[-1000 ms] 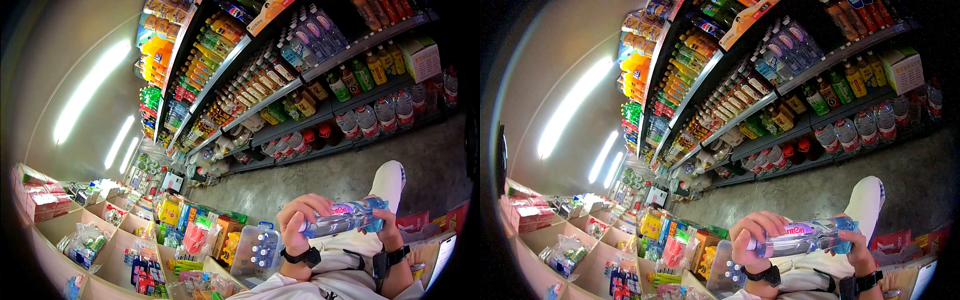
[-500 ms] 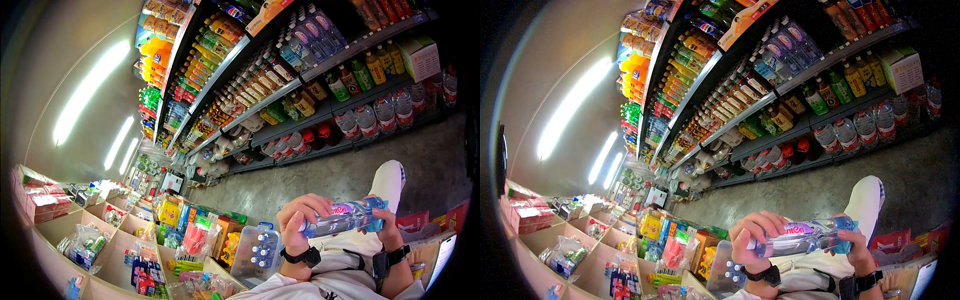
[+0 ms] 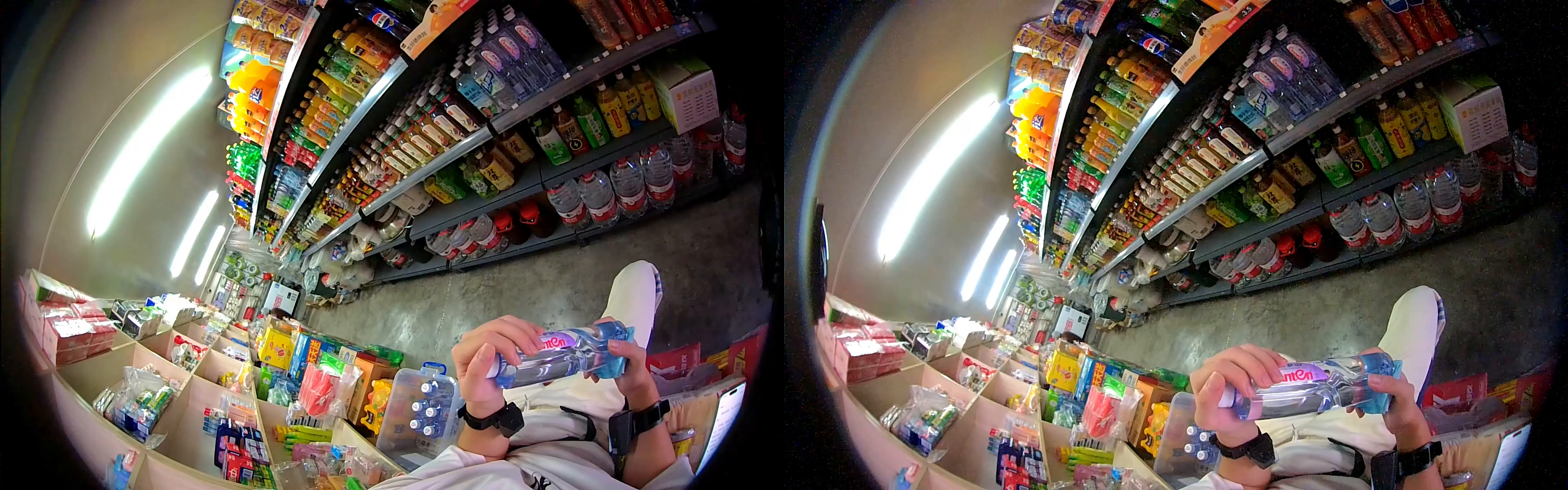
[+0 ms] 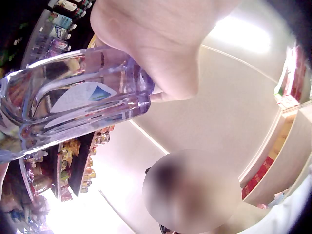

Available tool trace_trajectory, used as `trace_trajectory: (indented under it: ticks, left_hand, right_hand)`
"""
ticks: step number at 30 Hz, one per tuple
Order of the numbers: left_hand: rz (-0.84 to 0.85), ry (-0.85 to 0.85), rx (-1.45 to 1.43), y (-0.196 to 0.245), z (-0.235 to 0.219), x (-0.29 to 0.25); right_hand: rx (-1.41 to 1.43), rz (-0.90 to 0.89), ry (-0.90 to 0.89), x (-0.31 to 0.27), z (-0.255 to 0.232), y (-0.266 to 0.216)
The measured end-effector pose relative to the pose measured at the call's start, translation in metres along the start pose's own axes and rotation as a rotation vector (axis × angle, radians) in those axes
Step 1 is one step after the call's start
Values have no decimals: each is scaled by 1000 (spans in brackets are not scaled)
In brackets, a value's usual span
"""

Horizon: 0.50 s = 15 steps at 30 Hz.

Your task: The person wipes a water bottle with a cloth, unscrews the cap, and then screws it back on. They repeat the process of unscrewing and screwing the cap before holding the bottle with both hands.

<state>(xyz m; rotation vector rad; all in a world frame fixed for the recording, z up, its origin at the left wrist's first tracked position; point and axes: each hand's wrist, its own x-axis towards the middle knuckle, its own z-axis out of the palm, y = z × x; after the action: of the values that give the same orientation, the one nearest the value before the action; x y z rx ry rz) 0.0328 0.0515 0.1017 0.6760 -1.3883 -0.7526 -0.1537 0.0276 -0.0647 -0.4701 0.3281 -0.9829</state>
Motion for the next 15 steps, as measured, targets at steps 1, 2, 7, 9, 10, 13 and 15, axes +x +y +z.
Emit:
trace_trajectory:
  ticks: [1,2,7,9,10,13,15]
  left_hand:
    - [2,-2,1,0,0,0]
    - [2,-2,1,0,0,0]
    - [9,13,21,1,3,1]
    - [12,10,11,-1,1,0]
    - [15,6,2,-1,1,0]
    - [8,-5,-22,-1,0,0]
    - [6,-7,-37,-1,0,0]
  right_hand:
    - [-31,2,5,0,-1,1]
    - [-62,4,10,0,-1,1]
    - [-60,1,9,1,-1,1]
    - [-58,1,7,1,-1,1]
    - [-29,-1,3,1,-1,1]
    - [-22,-7,0,1,-3,4]
    - [-45,-12,0,2,-5,5]
